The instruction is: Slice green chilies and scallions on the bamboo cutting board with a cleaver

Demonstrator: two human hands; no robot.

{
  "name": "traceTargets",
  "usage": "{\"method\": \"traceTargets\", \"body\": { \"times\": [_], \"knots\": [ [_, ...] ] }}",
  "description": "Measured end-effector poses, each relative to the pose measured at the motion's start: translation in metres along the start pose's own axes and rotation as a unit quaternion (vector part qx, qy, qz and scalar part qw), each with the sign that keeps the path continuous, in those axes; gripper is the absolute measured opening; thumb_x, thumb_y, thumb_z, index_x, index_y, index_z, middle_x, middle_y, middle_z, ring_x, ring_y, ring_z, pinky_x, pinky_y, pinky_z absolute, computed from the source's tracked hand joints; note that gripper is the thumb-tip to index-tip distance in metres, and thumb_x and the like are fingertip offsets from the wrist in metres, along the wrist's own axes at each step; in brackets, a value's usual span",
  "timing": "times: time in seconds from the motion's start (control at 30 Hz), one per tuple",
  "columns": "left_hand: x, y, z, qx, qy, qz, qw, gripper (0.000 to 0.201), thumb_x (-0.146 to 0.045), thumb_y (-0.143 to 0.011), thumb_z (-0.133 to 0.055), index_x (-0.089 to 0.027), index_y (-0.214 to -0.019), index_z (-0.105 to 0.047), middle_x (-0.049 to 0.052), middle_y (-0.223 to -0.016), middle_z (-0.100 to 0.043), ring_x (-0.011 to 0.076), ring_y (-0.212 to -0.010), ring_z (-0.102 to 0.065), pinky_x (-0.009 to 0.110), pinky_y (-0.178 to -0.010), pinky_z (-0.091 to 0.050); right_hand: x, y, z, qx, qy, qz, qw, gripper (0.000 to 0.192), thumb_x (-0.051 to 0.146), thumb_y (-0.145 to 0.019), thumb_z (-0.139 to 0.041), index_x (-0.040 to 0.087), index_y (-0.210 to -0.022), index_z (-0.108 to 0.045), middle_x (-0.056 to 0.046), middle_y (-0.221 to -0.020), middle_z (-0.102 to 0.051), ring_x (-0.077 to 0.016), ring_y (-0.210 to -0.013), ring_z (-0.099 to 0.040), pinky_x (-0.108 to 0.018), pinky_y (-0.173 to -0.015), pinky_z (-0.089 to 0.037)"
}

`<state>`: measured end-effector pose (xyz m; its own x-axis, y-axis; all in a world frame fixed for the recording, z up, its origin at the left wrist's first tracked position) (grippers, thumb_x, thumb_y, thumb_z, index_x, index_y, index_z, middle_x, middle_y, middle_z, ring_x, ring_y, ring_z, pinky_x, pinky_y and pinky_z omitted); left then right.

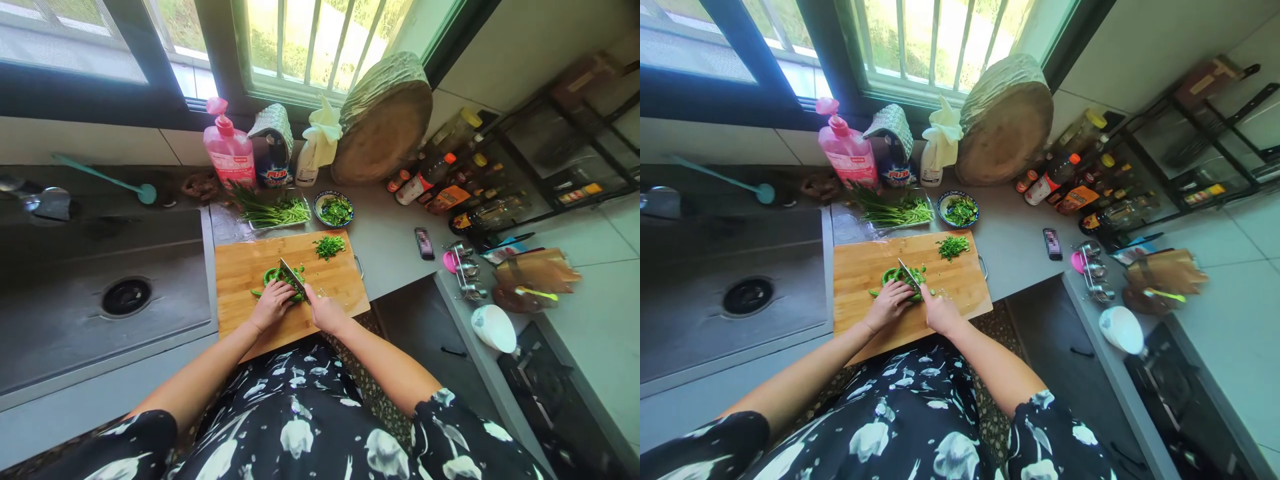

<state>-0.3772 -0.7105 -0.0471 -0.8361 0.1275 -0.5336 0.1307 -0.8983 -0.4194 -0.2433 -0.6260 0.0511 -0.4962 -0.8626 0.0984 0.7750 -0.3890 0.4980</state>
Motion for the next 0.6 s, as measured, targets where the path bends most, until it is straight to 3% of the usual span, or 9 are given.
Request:
{"method": "traceTargets", "body": {
  "times": [0.27,0.6],
  "knots": [
    [0.002,0.002,-0.001,0.003,0.001,-0.002,1.0,0.019,-0.026,-0.084,-0.051,-0.021,-0.097,-0.064,0.007,-0.101,-0.066,0.022,-0.099,-0.053,0.047,-0.095,-0.036,0.004,-0.024,-0.024,-0.031,-0.026,-0.024,0.999,0.073,0.015,-0.084,-0.037,0.01,-0.143,0.004,-0.012,-0.086,-0.068,-0.0221,-0.076,-0.065,-0.031,-0.069,-0.05],
    [-0.005,-0.001,0.005,0.0,0.005,-0.008,1.0,0.021,-0.023,-0.082,-0.051,-0.022,-0.099,-0.064,0.008,-0.103,-0.064,0.0264,-0.11,-0.045,0.05,-0.095,-0.038,-0.007,-0.002,0.007,-0.033,-0.004,0.0,0.999,0.064,0.022,-0.088,-0.033,0.013,-0.144,-0.003,-0.013,-0.086,-0.068,-0.0227,-0.076,-0.064,-0.03,-0.067,-0.048]
  ]
}}
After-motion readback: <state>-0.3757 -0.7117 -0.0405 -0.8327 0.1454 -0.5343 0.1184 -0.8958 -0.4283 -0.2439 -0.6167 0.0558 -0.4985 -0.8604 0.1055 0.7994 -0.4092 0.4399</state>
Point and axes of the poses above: each hand's wrist, its own y-axis away from the middle knuckle, its own z-axis out of the back of the hand, x = y × z, the point moved 3 cm from there along -y, towards the middle knuckle
